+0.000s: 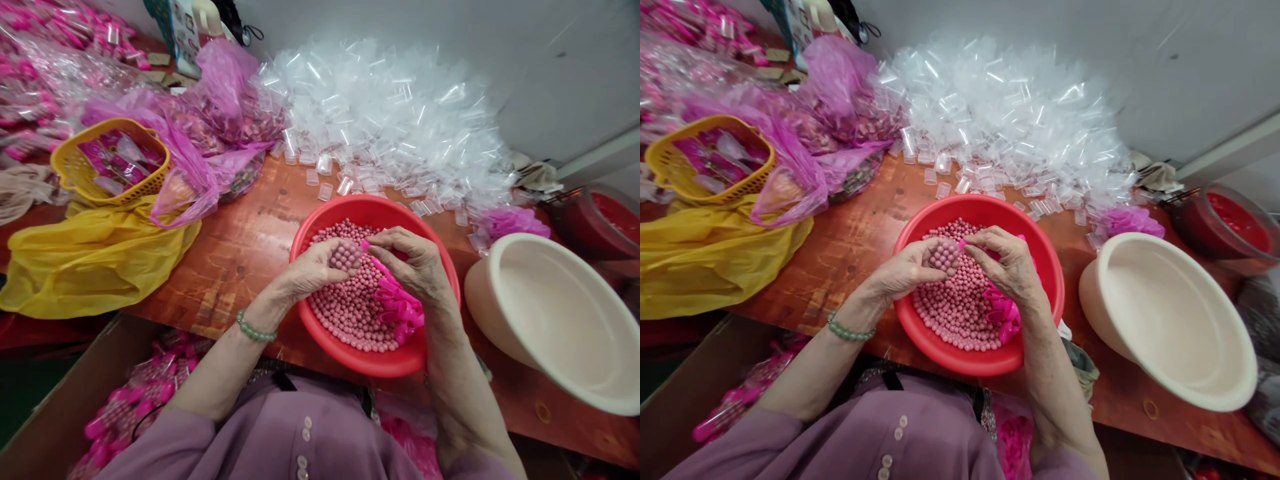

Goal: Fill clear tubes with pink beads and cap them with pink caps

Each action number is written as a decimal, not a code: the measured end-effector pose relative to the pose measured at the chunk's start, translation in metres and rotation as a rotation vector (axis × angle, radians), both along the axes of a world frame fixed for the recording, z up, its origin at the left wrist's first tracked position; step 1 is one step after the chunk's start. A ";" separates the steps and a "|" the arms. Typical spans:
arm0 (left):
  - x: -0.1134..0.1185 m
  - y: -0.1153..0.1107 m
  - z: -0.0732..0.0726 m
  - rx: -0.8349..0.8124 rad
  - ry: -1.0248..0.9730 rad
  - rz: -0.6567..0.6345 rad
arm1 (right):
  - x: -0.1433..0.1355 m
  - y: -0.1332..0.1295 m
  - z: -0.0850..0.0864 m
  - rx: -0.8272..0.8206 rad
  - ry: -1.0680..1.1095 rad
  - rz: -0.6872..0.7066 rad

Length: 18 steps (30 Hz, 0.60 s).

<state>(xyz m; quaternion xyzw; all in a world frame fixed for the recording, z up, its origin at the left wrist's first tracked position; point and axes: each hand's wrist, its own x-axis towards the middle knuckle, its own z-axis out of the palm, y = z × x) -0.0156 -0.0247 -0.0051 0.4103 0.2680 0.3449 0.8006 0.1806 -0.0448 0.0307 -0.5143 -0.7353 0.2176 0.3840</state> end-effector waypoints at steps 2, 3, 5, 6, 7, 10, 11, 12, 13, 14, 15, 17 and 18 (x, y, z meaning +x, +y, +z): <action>0.000 0.000 -0.001 0.018 0.023 -0.003 | 0.002 0.000 0.002 0.009 -0.012 0.012; 0.000 0.000 -0.001 0.020 0.029 0.000 | 0.004 -0.001 0.002 0.019 -0.022 0.008; 0.000 -0.001 -0.001 0.014 0.034 0.011 | 0.008 -0.001 0.003 0.038 -0.050 -0.009; 0.000 -0.001 0.000 0.013 0.038 0.013 | 0.010 -0.001 0.003 0.042 -0.066 -0.016; 0.000 -0.001 0.000 0.017 0.046 0.012 | 0.012 0.000 0.002 0.042 -0.080 -0.022; 0.000 0.000 -0.001 0.042 0.048 0.007 | 0.013 0.000 -0.001 0.030 -0.072 -0.041; 0.000 0.000 -0.001 0.048 0.039 0.011 | 0.012 0.001 -0.002 0.019 -0.038 -0.062; 0.000 0.000 -0.002 0.049 0.027 0.016 | 0.009 0.001 -0.004 0.000 0.014 -0.085; 0.000 0.001 -0.002 0.046 0.013 0.020 | 0.006 0.001 -0.005 -0.028 0.079 -0.105; 0.000 0.001 -0.003 0.039 0.001 0.020 | 0.002 0.001 -0.006 -0.063 0.148 -0.117; 0.000 0.001 -0.004 0.031 -0.009 0.018 | -0.003 0.001 -0.007 -0.094 0.209 -0.119; 0.000 0.001 -0.004 0.020 -0.031 0.017 | -0.013 0.001 -0.009 -0.123 0.274 -0.101; 0.001 0.001 -0.005 0.018 -0.041 0.018 | -0.017 0.001 -0.010 -0.115 0.276 -0.090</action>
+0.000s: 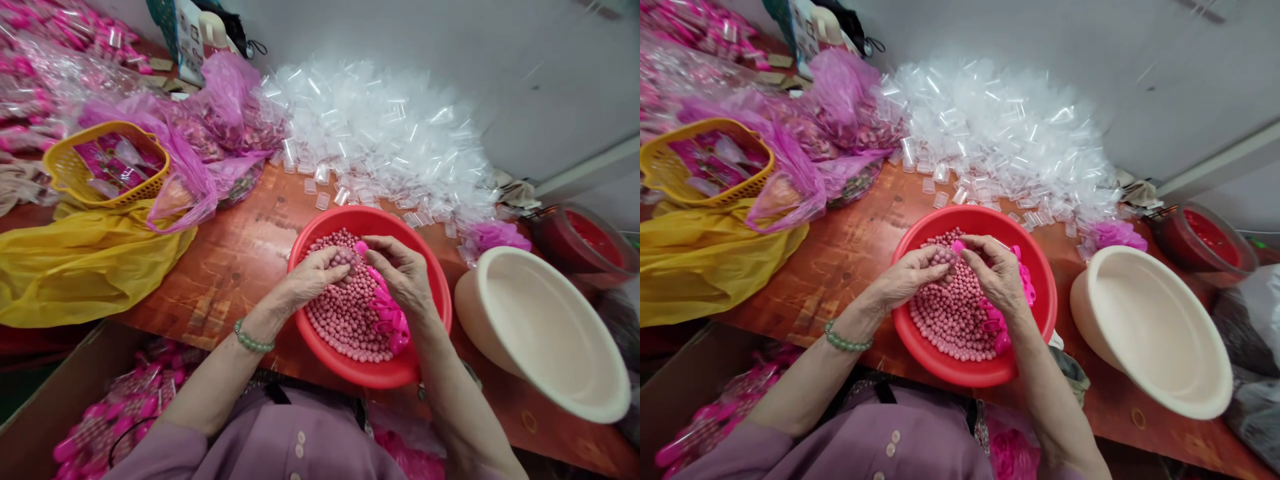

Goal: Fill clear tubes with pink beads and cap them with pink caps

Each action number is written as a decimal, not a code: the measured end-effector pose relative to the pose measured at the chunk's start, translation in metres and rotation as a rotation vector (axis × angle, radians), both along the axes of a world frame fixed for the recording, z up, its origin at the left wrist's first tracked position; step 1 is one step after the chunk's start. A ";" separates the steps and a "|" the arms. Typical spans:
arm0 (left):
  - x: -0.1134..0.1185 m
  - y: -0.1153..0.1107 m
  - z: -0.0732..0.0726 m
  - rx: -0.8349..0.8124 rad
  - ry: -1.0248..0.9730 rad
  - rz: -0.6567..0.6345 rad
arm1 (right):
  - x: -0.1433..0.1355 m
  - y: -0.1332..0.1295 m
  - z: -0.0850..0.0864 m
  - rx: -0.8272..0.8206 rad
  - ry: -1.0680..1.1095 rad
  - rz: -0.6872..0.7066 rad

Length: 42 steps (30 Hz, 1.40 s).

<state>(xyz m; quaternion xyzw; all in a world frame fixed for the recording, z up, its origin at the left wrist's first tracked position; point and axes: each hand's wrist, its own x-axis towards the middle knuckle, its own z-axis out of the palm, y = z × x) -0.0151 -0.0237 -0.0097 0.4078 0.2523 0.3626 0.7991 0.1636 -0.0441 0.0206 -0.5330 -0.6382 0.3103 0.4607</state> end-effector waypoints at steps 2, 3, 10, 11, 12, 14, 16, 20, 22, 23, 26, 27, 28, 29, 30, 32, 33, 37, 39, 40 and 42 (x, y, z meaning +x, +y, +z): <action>0.001 0.000 0.000 -0.005 -0.009 0.012 | -0.007 0.001 -0.001 0.048 -0.018 0.008; 0.001 0.000 0.000 -0.007 -0.007 0.019 | -0.009 0.001 -0.001 0.073 -0.024 0.009; 0.006 0.000 -0.004 0.073 0.057 0.064 | -0.018 0.002 -0.004 0.098 -0.034 0.004; 0.007 0.000 -0.004 0.084 0.075 0.070 | -0.019 0.002 -0.005 0.096 -0.029 -0.009; 0.007 0.000 -0.005 0.091 0.091 0.079 | -0.021 0.003 -0.006 0.097 -0.026 -0.024; 0.007 0.000 -0.005 0.098 0.107 0.093 | -0.023 0.003 -0.007 0.113 -0.031 -0.050; 0.006 0.000 -0.004 0.101 0.094 0.098 | -0.024 0.003 -0.008 0.142 -0.055 -0.042; 0.003 -0.001 0.000 0.092 0.048 0.114 | -0.019 0.002 -0.005 0.213 -0.203 0.053; 0.002 -0.002 0.002 0.085 0.037 0.137 | -0.016 0.002 -0.004 0.246 -0.281 0.108; 0.002 -0.002 0.002 0.087 0.035 0.147 | -0.014 0.002 -0.003 0.253 -0.301 0.130; 0.002 -0.002 0.003 0.104 0.031 0.172 | -0.011 0.002 -0.003 0.238 -0.291 0.159; 0.002 -0.002 0.004 0.105 0.024 0.182 | -0.010 0.001 -0.003 0.222 -0.280 0.164; 0.002 -0.002 0.004 0.101 0.014 0.191 | -0.009 0.001 -0.002 0.200 -0.266 0.173; 0.002 -0.002 0.003 0.098 0.000 0.197 | -0.008 0.001 -0.002 0.171 -0.248 0.181; 0.003 -0.001 0.003 0.093 -0.015 0.201 | -0.007 0.001 -0.002 0.137 -0.221 0.179; 0.003 -0.001 0.002 0.076 -0.034 0.206 | -0.006 0.000 -0.001 0.056 -0.125 0.126; 0.004 -0.001 0.001 0.070 -0.034 0.208 | -0.005 0.000 -0.001 0.013 -0.052 0.080; 0.004 -0.001 0.000 0.087 0.004 0.206 | -0.005 0.000 -0.001 -0.087 0.230 -0.069; 0.004 -0.002 0.001 0.114 0.032 0.193 | -0.008 0.000 -0.003 -0.080 0.250 -0.092; 0.004 -0.002 0.002 0.127 0.047 0.186 | -0.009 0.000 -0.004 -0.069 0.217 -0.099; 0.004 -0.002 0.002 0.142 0.072 0.178 | -0.012 0.000 -0.006 -0.008 0.060 -0.103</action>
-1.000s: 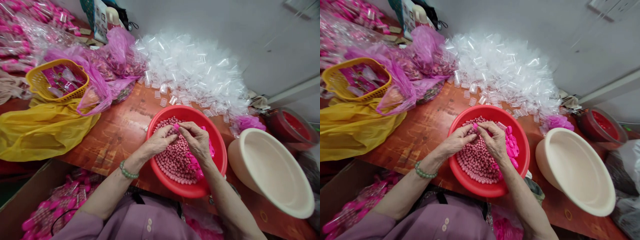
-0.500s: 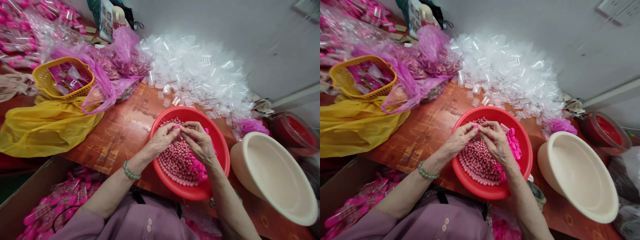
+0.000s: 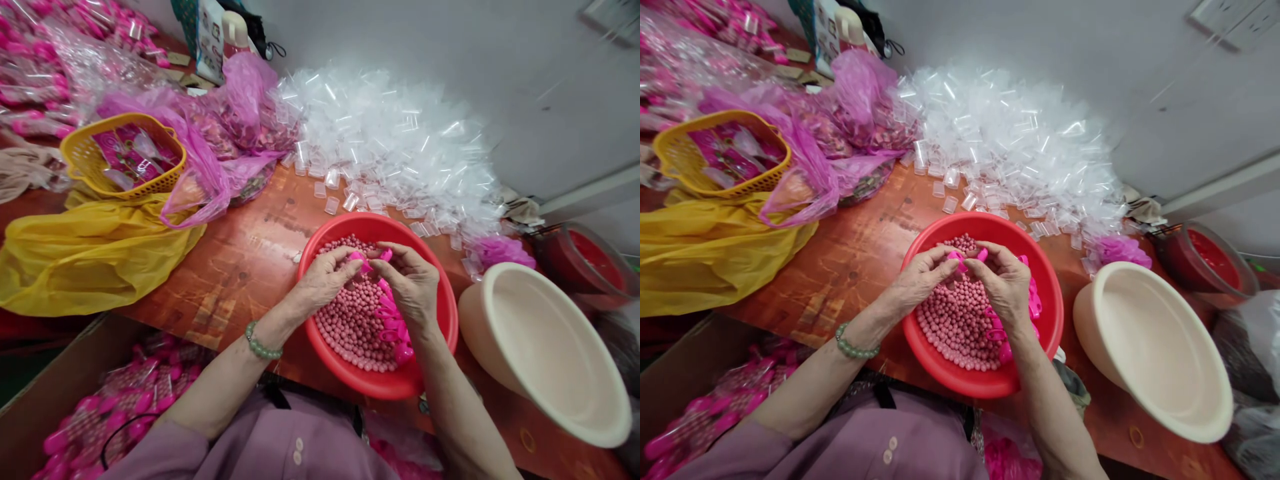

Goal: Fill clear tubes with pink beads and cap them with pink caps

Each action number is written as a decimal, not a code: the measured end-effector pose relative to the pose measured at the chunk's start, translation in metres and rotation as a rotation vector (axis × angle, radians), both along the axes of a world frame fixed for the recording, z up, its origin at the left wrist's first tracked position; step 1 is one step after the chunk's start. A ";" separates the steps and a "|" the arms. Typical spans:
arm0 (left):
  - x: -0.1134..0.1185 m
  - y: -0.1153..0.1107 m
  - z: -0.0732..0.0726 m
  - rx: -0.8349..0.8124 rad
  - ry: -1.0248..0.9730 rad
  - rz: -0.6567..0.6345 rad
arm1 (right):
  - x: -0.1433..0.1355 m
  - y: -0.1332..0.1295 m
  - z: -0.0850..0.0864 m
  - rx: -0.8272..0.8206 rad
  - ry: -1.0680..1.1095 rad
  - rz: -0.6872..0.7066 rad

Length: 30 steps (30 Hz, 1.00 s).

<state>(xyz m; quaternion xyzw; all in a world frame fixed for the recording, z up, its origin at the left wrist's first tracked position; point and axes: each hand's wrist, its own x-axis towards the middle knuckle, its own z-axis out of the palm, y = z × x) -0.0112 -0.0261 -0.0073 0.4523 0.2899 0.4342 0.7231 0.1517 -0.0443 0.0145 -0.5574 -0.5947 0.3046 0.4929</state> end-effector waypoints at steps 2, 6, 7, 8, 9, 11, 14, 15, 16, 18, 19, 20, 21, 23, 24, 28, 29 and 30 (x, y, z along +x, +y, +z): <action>0.001 0.000 0.000 -0.023 -0.004 0.007 | -0.003 -0.001 -0.002 0.092 -0.264 0.062; 0.001 0.001 -0.001 -0.159 -0.095 0.002 | -0.007 -0.003 -0.001 0.249 -0.709 0.258; 0.000 0.002 -0.002 -0.194 -0.121 -0.014 | -0.008 -0.004 -0.001 0.274 -0.756 0.268; 0.000 0.002 -0.002 -0.222 -0.146 -0.032 | -0.009 -0.004 -0.001 0.292 -0.786 0.265; -0.001 0.003 -0.002 -0.240 -0.170 -0.053 | -0.010 -0.004 -0.001 0.303 -0.807 0.260; -0.002 0.003 -0.002 -0.257 -0.211 -0.091 | -0.011 -0.005 -0.001 0.305 -0.848 0.251; -0.003 0.003 -0.001 -0.264 -0.239 -0.116 | -0.012 -0.003 -0.002 0.316 -0.929 0.236; -0.003 0.003 -0.001 -0.265 -0.241 -0.116 | -0.013 -0.003 -0.003 0.329 -0.961 0.220; -0.003 0.003 -0.001 -0.263 -0.241 -0.109 | -0.013 -0.002 -0.004 0.348 -0.993 0.196; -0.003 0.004 -0.002 -0.247 -0.239 -0.092 | -0.015 -0.001 -0.005 0.392 -1.042 0.140; -0.002 0.004 -0.003 -0.238 -0.235 -0.089 | -0.016 0.000 -0.006 0.416 -1.056 0.113; -0.002 0.004 -0.003 -0.231 -0.228 -0.094 | -0.016 0.000 -0.006 0.438 -1.064 0.092; -0.002 0.004 -0.003 -0.226 -0.221 -0.103 | -0.016 0.000 -0.007 0.457 -1.067 0.085; -0.002 0.004 -0.004 -0.218 -0.211 -0.126 | -0.015 0.000 -0.007 0.481 -1.074 0.090; -0.002 0.004 -0.004 -0.214 -0.211 -0.137 | -0.014 0.000 -0.007 0.488 -1.076 0.095; -0.003 0.003 -0.003 -0.191 -0.236 -0.159 | -0.011 -0.002 -0.008 0.473 -1.052 0.115; -0.003 0.003 -0.003 -0.190 -0.241 -0.165 | -0.010 -0.002 -0.009 0.465 -1.039 0.116; -0.003 0.003 -0.003 -0.191 -0.243 -0.172 | -0.009 -0.002 -0.010 0.458 -1.031 0.118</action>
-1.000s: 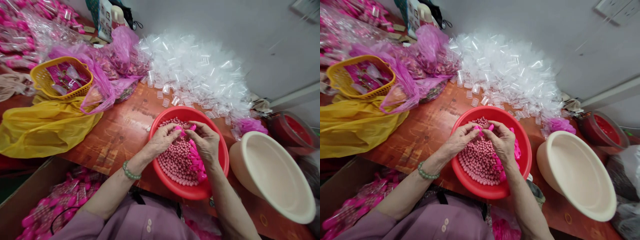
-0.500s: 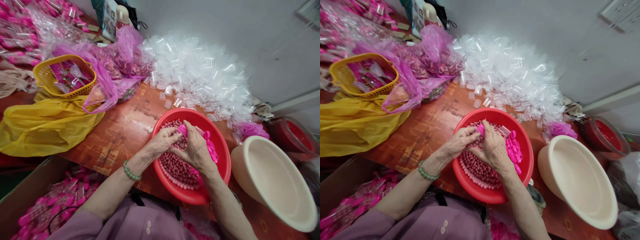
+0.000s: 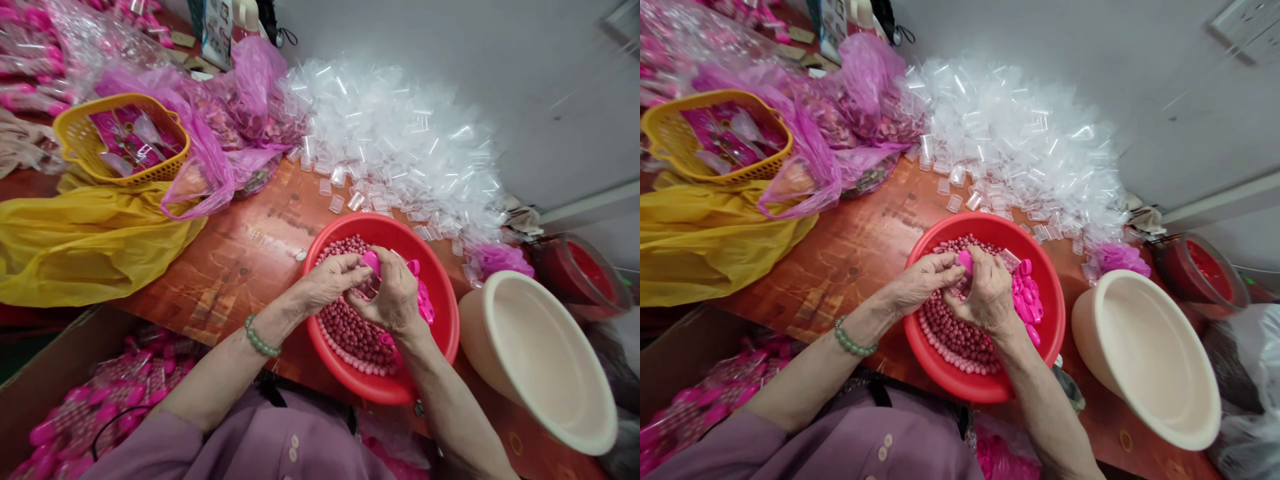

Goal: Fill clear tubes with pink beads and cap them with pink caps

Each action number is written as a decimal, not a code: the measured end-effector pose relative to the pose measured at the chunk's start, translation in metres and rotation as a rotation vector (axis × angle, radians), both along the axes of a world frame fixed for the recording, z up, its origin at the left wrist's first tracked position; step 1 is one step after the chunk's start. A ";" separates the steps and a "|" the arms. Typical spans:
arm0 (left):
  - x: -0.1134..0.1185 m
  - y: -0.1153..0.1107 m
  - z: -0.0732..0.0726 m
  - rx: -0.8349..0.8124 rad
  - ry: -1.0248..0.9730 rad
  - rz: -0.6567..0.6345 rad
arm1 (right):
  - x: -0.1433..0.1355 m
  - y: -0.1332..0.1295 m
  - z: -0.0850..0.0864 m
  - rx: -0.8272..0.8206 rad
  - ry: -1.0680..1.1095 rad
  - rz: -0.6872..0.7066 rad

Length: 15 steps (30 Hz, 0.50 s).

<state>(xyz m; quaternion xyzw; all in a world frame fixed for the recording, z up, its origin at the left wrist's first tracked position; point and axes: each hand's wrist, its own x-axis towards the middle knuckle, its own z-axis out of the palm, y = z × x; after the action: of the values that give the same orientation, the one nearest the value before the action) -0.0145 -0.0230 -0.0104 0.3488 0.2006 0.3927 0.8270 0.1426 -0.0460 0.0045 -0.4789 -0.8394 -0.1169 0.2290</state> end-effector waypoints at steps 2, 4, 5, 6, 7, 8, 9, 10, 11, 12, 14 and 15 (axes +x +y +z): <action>-0.001 0.000 -0.001 -0.002 0.000 -0.013 | 0.001 0.001 -0.001 -0.001 0.001 -0.001; -0.001 0.001 -0.002 -0.002 0.006 -0.009 | 0.001 0.002 -0.001 0.012 -0.008 0.020; 0.000 0.001 -0.002 -0.003 0.005 0.000 | 0.000 0.003 -0.001 0.012 -0.010 0.042; 0.000 0.002 -0.002 -0.008 -0.001 0.012 | 0.000 0.003 0.000 0.004 -0.005 0.068; 0.001 0.003 -0.002 -0.020 -0.004 0.023 | -0.001 0.004 0.001 -0.012 0.002 0.096; 0.001 0.004 -0.001 -0.042 -0.004 0.026 | -0.002 0.004 0.002 -0.031 0.010 0.122; 0.002 0.004 -0.001 -0.074 0.003 0.018 | -0.003 0.004 0.003 -0.046 0.021 0.144; 0.004 0.006 0.000 -0.113 0.019 -0.003 | -0.004 0.004 0.003 -0.051 0.032 0.162; 0.005 0.007 0.000 -0.153 0.042 -0.023 | -0.005 0.004 0.003 -0.048 0.043 0.171; 0.006 0.007 0.000 -0.186 0.068 -0.034 | -0.006 0.003 0.003 -0.036 0.052 0.172; 0.009 0.009 -0.001 -0.209 0.111 -0.014 | -0.008 0.001 0.002 -0.011 0.067 0.158; 0.010 0.009 -0.002 -0.203 0.123 0.015 | -0.009 0.000 0.002 -0.004 0.067 0.147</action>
<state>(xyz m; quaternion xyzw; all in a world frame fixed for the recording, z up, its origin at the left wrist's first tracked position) -0.0041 -0.0141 -0.0127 0.2851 0.2925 0.3543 0.8412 0.1334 -0.0461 0.0061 -0.4203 -0.8643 -0.0819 0.2640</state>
